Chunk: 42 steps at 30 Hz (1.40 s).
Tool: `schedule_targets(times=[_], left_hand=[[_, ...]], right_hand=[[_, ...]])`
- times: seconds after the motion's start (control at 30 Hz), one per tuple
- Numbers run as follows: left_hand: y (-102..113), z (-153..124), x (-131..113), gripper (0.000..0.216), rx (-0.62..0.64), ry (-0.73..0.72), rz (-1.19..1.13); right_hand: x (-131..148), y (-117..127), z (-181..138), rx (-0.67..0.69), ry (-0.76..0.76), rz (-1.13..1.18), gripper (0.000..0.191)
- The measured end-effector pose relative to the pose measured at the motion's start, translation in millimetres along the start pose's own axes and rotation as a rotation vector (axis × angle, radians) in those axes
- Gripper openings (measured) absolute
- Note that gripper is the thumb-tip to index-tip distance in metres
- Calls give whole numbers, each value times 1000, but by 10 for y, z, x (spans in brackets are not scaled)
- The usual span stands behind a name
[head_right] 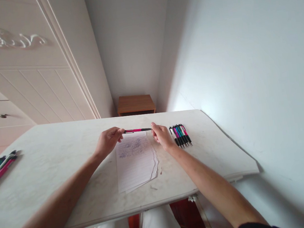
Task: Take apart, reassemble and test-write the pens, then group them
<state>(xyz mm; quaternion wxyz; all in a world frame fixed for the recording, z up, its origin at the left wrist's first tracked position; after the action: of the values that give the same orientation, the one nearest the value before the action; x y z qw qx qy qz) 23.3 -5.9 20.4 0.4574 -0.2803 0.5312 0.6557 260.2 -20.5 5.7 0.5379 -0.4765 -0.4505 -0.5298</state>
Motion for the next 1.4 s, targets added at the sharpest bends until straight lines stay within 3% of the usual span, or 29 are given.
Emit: schedule_targets(times=[0.27, 0.47, 0.73, 1.03, 1.4], left_hand=[[0, -31, -51, 58, 5, 25, -10], [-14, -26, -14, 47, 49, -17, -178], [-41, 6, 2, 28, 54, -41, -73], [-18, -15, -5, 53, 73, -27, -22], [-37, 22, 37, 25, 17, -61, -32]], right_hand=[[-14, -8, -8, -7, -10, -10, 53], [-39, 14, 15, -14, -23, 37, 52], [-43, 22, 13, -30, -24, 35, 51], [-23, -1, 2, -18, -20, -9, 53], [-25, 15, 2, -22, -8, -31, 52]])
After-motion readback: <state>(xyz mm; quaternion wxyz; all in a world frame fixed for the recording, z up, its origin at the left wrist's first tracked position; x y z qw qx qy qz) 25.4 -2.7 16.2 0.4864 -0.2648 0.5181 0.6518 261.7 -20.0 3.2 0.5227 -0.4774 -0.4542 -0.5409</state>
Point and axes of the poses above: each hand's wrist, its own z-axis towards the middle knuckle, its own y-axis out of the back of the hand, x = y × z, the point moved 1 cm from there along z, towards the middle knuckle, and after that the axes turned 3 degrees about y, right-handed, at the moved point
